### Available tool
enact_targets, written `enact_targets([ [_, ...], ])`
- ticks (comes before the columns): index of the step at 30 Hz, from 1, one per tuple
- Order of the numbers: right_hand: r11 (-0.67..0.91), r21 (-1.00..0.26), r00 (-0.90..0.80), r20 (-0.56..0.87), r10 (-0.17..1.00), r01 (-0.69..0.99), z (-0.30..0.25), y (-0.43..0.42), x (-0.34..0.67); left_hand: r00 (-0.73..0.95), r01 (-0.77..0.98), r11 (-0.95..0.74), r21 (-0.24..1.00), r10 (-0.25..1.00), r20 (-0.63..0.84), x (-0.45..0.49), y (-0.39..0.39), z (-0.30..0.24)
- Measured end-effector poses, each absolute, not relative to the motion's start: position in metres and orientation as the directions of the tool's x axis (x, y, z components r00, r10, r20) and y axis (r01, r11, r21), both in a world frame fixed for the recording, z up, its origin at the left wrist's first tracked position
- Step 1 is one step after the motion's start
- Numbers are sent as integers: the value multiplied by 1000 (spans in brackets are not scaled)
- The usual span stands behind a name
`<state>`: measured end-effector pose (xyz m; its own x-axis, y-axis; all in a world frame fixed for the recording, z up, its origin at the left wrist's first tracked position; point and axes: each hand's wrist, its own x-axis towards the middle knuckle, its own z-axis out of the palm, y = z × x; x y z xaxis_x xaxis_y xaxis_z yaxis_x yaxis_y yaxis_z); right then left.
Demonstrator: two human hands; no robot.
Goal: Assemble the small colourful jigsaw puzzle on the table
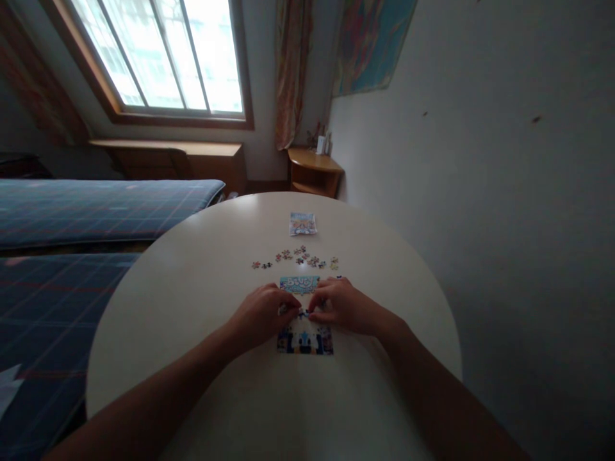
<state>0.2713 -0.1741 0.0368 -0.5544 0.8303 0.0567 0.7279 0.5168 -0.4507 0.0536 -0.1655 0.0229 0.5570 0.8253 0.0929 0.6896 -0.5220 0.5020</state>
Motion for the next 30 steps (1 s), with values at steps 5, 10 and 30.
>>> enact_targets([
  [5, 509, -450, -548, 50, 835, 734, 36, -174, 272, 512, 713, -492, 500, 852, 108, 55, -165, 22],
  [10, 516, -456, -551, 65, 832, 725, 33, -173, 272, 490, 736, -461, 496, 868, 80, 55, -166, 21],
  [30, 543, -445, -570, 84, 817, 712, 33, -172, 270, 674, 627, -606, 490, 737, 48, 43, -162, 29],
])
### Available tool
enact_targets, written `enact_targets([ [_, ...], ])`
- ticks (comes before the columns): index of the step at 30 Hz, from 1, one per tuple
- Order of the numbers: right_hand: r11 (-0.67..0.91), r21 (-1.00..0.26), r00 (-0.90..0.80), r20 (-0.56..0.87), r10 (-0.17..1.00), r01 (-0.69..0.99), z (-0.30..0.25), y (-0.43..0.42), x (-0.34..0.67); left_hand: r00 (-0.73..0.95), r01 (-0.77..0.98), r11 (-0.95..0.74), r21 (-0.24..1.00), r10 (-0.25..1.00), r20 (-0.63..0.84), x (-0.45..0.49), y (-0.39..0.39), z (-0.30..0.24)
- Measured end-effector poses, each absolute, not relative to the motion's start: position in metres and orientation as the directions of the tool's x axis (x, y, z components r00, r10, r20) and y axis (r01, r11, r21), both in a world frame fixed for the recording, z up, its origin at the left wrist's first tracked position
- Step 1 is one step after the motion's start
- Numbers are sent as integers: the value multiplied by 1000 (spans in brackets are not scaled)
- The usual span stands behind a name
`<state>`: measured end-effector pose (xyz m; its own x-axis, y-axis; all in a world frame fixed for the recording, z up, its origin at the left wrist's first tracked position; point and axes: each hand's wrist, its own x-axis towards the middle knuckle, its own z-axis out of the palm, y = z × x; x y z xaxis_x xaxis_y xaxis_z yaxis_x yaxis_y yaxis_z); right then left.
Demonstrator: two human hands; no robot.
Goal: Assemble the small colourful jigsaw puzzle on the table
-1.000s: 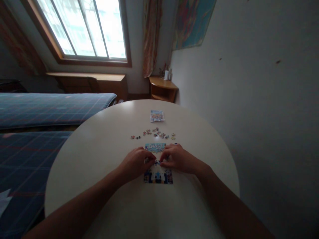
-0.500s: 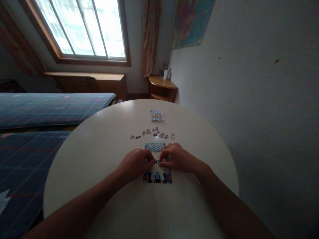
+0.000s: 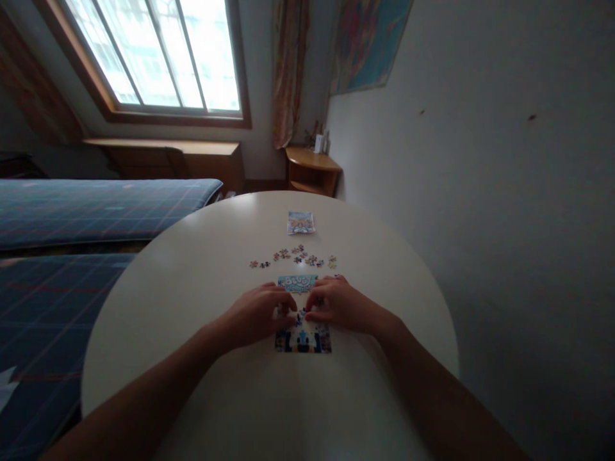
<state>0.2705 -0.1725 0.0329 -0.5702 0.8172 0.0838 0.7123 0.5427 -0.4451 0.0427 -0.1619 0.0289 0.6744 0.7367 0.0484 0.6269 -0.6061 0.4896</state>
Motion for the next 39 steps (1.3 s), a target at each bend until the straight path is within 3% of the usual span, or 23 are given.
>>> enact_targets([
  [5, 539, -449, -570, 77, 818, 713, 34, -172, 271, 751, 565, -672, 479, 659, 38, 41, -163, 31],
  [19, 541, -457, -576, 73, 814, 706, 33, -172, 272, 676, 626, -610, 486, 735, 53, 47, -165, 22],
  [27, 576, -542, -622, 119, 774, 612, 37, -177, 266, 636, 644, -569, 511, 770, 56, 50, -168, 23],
  [31, 531, -654, -621, 117, 775, 539, 32, -176, 263, 588, 630, -514, 582, 805, 75, 51, -168, 21],
  [35, 402, -780, -492, 140, 859, 480, 30, -174, 263, 535, 522, -477, 707, 829, 164, 52, -165, 18],
  [39, 361, -845, -458, 160, 874, 394, 34, -174, 265, 457, 435, -354, 828, 879, 136, 54, -164, 21],
])
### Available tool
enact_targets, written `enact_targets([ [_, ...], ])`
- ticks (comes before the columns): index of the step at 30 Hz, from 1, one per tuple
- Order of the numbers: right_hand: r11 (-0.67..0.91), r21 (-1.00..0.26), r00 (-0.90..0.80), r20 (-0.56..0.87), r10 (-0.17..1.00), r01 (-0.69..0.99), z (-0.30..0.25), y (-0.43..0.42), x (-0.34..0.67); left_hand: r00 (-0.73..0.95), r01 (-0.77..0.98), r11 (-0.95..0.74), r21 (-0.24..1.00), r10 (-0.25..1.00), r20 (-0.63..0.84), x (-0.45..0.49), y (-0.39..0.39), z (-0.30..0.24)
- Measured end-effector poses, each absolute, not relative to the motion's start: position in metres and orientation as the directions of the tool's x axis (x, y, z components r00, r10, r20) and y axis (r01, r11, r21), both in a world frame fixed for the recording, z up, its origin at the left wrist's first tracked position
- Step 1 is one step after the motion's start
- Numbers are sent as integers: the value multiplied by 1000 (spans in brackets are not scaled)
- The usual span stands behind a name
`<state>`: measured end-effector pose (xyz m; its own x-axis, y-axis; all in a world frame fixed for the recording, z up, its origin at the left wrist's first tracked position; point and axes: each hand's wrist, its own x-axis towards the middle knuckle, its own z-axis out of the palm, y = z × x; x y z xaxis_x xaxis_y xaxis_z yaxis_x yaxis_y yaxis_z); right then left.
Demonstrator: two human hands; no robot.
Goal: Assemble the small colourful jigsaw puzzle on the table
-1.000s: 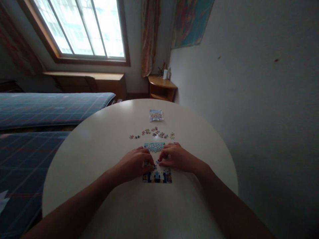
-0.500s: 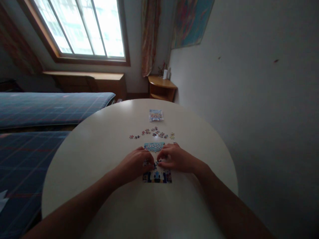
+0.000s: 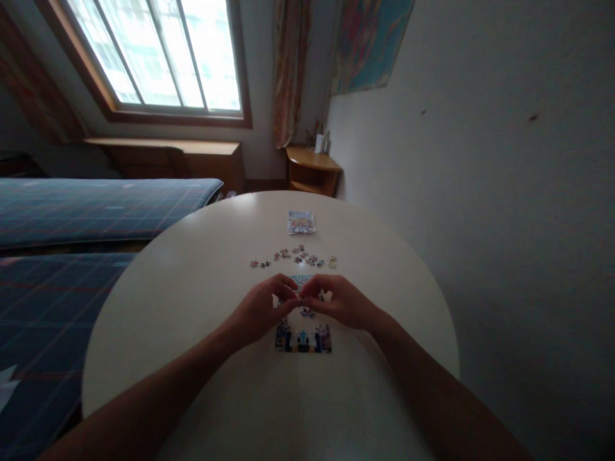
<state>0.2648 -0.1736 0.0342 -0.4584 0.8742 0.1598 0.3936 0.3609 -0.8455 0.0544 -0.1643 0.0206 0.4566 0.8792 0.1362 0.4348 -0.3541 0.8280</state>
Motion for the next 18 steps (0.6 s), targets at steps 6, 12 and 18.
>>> enact_targets([
  [6, 341, -871, -513, 124, 849, 355, 36, -176, 264, 398, 378, -264, 888, 912, 101, 57, -164, 28],
  [12, 319, -862, -444, 126, 887, 393, 33, -175, 260, 427, 413, -335, 847, 893, 145, 57, -165, 30],
  [18, 319, -854, -508, 76, 858, 411, 32, -174, 266, 475, 454, -363, 814, 871, 123, 54, -164, 31],
])
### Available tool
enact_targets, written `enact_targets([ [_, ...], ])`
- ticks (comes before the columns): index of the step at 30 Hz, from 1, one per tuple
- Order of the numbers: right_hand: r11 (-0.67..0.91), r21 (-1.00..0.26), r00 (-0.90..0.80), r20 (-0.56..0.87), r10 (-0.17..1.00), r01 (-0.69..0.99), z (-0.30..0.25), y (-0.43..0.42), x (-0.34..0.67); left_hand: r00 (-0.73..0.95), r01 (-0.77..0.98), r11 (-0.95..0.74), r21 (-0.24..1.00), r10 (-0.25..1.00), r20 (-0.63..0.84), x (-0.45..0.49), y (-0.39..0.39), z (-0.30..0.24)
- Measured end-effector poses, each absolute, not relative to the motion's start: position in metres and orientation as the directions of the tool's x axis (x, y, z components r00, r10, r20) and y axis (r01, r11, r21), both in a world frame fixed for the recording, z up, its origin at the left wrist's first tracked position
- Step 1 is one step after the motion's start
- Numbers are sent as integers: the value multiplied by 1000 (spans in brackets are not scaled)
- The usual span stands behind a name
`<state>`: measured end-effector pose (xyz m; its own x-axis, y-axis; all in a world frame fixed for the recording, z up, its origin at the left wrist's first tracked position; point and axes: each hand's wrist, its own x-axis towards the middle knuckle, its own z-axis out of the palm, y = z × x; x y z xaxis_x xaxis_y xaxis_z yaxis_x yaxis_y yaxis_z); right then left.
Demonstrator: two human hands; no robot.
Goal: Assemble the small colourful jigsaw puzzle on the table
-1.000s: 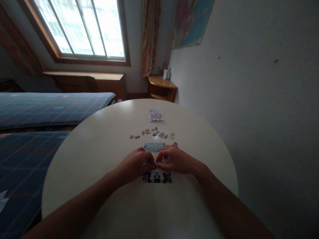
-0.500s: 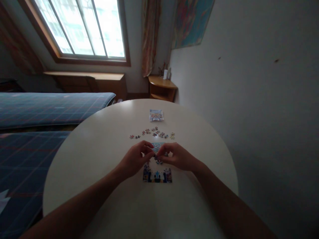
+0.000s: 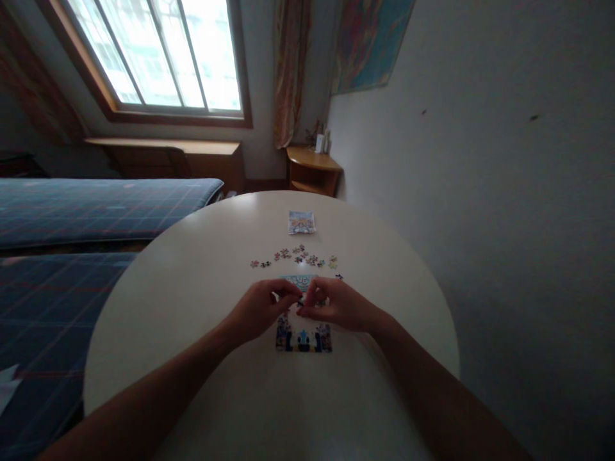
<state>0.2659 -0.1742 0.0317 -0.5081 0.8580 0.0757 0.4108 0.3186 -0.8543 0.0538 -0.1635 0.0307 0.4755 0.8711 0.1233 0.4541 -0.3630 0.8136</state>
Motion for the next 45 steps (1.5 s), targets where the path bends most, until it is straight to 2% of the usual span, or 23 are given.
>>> enact_targets([
  [5, 416, -790, -558, 115, 822, 450, 36, -173, 277, 614, 515, -515, 685, 780, 125, 47, -163, 29],
  [12, 489, -727, -605, 129, 786, 482, 34, -172, 279, 758, 477, -626, 617, 648, 71, 44, -166, 32],
  [25, 633, -572, -694, 146, 705, 522, 36, -176, 267, 790, 461, -686, 562, 606, 91, 41, -163, 31],
  [37, 642, -534, -702, 120, 702, 551, 31, -176, 265, 791, 468, -711, 524, 602, 109, 42, -162, 29],
  [45, 634, -533, -708, 91, 701, 560, 32, -176, 265, 811, 432, -720, 543, 573, 114, 41, -161, 29],
])
